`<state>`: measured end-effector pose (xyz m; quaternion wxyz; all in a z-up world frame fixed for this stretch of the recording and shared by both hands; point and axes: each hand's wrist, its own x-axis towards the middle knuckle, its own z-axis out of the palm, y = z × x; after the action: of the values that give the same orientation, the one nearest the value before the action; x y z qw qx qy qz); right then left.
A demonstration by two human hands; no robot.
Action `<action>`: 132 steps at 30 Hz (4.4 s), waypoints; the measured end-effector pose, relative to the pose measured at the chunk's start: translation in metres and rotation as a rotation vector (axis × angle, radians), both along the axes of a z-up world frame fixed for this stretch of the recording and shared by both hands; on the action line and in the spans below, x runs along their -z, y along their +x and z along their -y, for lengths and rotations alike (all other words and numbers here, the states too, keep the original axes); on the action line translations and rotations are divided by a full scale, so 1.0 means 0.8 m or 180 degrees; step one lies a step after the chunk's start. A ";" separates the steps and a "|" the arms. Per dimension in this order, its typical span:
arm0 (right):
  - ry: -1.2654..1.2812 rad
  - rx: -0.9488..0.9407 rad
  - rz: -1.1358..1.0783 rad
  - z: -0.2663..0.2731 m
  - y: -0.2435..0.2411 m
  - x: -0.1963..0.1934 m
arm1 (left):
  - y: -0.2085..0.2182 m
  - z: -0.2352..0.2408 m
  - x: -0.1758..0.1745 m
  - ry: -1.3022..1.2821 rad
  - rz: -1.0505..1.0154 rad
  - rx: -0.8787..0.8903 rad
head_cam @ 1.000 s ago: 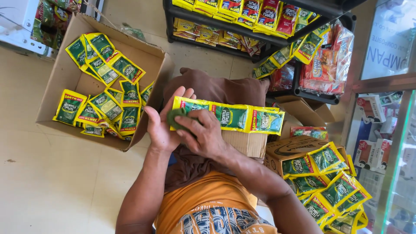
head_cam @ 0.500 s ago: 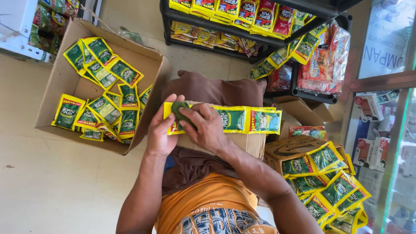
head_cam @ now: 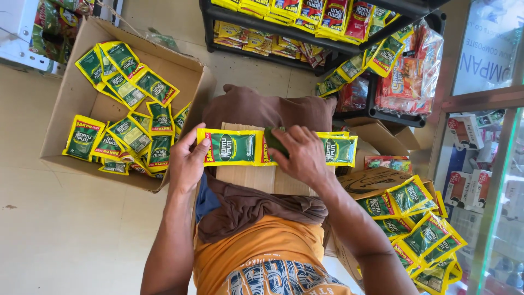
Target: The person wipes dust off individual detergent packets with a cloth, holding each packet in one hand and wiping with the other, then flipping the packets to wipe the other side.
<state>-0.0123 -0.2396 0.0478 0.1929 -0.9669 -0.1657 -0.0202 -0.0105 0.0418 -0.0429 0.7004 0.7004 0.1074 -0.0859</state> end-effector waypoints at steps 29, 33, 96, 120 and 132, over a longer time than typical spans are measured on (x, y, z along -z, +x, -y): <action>0.0655 -0.0341 0.0137 -0.051 -0.018 -0.022 | -0.011 -0.026 -0.020 0.0466 -0.0055 -0.0015; 0.0697 -0.0380 0.0325 -0.082 -0.012 -0.004 | -0.014 -0.029 -0.016 0.0523 0.0113 0.0072; -0.0397 0.0320 -0.0116 0.053 -0.051 0.002 | 0.034 0.185 -0.068 0.2765 0.1655 0.2664; 0.2929 0.2506 -0.0600 0.159 -0.103 0.047 | 0.054 0.212 -0.083 0.2458 0.1528 0.2920; 0.3173 0.2509 -0.0502 0.136 -0.087 0.032 | 0.059 0.235 -0.074 0.1728 0.1528 0.2881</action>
<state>-0.0818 -0.3487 0.0224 0.6091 -0.7481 0.2462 -0.0931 0.0367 -0.1459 0.0165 0.3939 0.8311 -0.3464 -0.1849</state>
